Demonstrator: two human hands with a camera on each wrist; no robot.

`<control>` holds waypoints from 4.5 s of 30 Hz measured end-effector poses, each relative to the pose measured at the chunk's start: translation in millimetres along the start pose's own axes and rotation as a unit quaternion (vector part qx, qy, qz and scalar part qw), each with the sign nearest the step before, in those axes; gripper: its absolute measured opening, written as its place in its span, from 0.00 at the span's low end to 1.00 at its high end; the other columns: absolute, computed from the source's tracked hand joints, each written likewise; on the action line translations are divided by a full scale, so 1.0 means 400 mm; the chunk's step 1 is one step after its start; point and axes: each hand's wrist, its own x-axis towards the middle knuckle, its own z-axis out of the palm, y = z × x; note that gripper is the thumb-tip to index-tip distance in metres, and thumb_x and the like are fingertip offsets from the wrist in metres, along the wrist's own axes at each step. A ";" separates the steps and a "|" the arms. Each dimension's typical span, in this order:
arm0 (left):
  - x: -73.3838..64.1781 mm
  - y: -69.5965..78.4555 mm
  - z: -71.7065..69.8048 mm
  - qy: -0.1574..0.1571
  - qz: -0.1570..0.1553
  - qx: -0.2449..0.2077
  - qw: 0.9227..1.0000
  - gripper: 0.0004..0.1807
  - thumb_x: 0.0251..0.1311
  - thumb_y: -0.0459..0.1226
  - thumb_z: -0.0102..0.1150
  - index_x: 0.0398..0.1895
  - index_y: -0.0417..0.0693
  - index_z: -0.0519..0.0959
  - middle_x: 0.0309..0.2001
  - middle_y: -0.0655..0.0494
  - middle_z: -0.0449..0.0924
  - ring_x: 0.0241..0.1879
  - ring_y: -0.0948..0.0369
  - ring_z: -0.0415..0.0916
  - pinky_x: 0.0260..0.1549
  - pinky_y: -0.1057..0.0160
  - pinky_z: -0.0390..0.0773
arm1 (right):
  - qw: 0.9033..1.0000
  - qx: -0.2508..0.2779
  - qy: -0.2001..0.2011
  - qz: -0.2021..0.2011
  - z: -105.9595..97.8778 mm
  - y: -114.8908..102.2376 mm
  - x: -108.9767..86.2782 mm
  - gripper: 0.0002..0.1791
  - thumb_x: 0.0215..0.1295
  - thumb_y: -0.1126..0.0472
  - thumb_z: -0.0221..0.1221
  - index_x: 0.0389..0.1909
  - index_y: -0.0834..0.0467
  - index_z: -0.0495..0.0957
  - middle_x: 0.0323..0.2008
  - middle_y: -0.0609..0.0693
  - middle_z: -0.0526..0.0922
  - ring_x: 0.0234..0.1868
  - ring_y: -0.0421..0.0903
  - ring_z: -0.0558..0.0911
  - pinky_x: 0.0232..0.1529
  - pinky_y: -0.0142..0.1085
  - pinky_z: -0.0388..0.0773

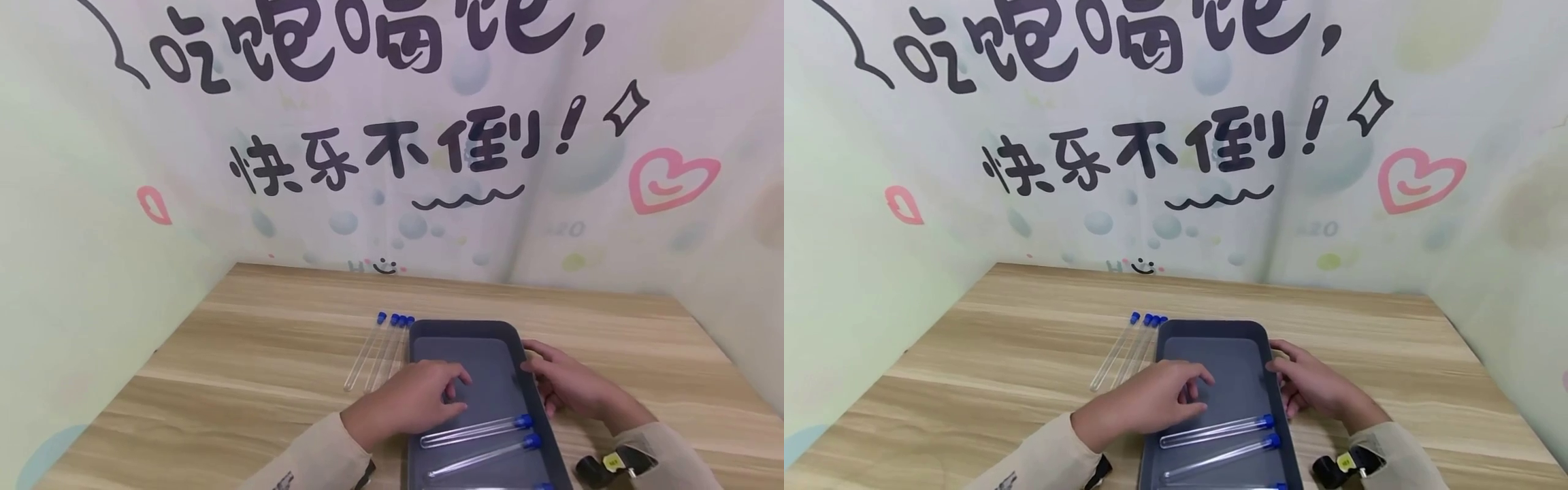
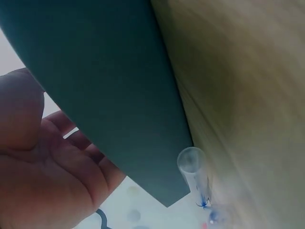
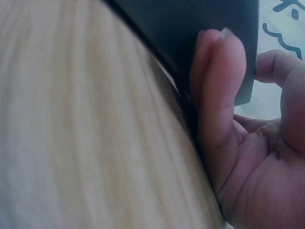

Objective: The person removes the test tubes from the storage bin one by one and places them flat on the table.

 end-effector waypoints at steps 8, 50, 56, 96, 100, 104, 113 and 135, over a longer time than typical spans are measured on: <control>0.004 -0.008 0.006 -0.060 0.026 -0.008 0.998 0.21 0.50 0.45 0.66 0.50 0.59 0.76 0.28 0.69 0.73 0.28 0.74 0.67 0.33 0.74 0.70 | 1.000 -0.001 -0.007 0.000 -0.001 -0.003 0.001 0.37 0.68 0.53 0.45 0.71 0.54 0.36 0.27 0.52 0.75 0.19 0.42 0.74 0.18 0.35 0.75; -0.010 -0.011 -0.002 -0.156 0.052 -0.098 0.982 0.31 0.50 0.36 0.66 0.58 0.59 0.68 0.26 0.73 0.77 0.22 0.75 0.73 0.25 0.76 0.73 | 1.000 -0.005 -0.004 0.000 -0.003 0.001 0.002 0.38 0.67 0.52 0.46 0.71 0.53 0.37 0.30 0.54 0.75 0.20 0.42 0.74 0.19 0.35 0.75; -0.010 -0.013 -0.003 -0.156 0.053 -0.113 0.980 0.31 0.49 0.36 0.67 0.59 0.59 0.68 0.27 0.73 0.77 0.23 0.75 0.74 0.25 0.76 0.74 | 1.000 -0.004 -0.001 0.006 -0.003 -0.001 0.002 0.38 0.67 0.52 0.47 0.71 0.53 0.38 0.29 0.53 0.75 0.20 0.42 0.74 0.19 0.34 0.75; 0.005 -0.041 -0.006 -0.157 0.072 -0.228 0.958 0.25 0.51 0.33 0.64 0.55 0.51 0.72 0.30 0.65 0.80 0.26 0.73 0.76 0.29 0.74 0.76 | 1.000 -0.012 0.005 0.000 0.001 -0.002 0.002 0.37 0.68 0.52 0.46 0.71 0.54 0.39 0.26 0.52 0.74 0.18 0.42 0.73 0.17 0.33 0.74; 0.002 -0.039 -0.007 -0.155 0.071 -0.225 0.959 0.26 0.51 0.33 0.64 0.56 0.51 0.72 0.29 0.67 0.79 0.26 0.74 0.76 0.29 0.75 0.76 | 1.000 -0.011 0.003 -0.001 0.000 -0.001 0.003 0.37 0.68 0.52 0.46 0.71 0.54 0.39 0.26 0.52 0.73 0.18 0.42 0.72 0.17 0.33 0.74; 0.002 -0.039 -0.008 -0.155 0.069 -0.229 0.959 0.26 0.51 0.34 0.64 0.56 0.51 0.72 0.29 0.66 0.79 0.26 0.73 0.76 0.30 0.75 0.76 | 1.000 -0.010 0.000 -0.001 0.000 -0.002 0.003 0.37 0.68 0.52 0.46 0.71 0.54 0.39 0.26 0.51 0.73 0.18 0.42 0.72 0.17 0.34 0.74; 0.000 -0.040 -0.014 -0.159 0.067 -0.234 0.957 0.26 0.52 0.33 0.63 0.56 0.51 0.71 0.30 0.66 0.79 0.27 0.73 0.76 0.30 0.74 0.77 | 1.000 -0.009 0.001 0.003 0.001 -0.003 0.003 0.37 0.68 0.52 0.46 0.71 0.53 0.38 0.27 0.52 0.74 0.18 0.42 0.72 0.17 0.35 0.74; -0.001 -0.039 -0.024 -0.127 0.061 -0.208 0.968 0.25 0.52 0.34 0.63 0.55 0.52 0.72 0.31 0.61 0.81 0.25 0.74 0.75 0.29 0.75 0.76 | 1.000 -0.006 -0.008 0.003 -0.002 -0.003 0.003 0.36 0.69 0.51 0.45 0.71 0.54 0.38 0.25 0.51 0.75 0.18 0.42 0.73 0.18 0.35 0.75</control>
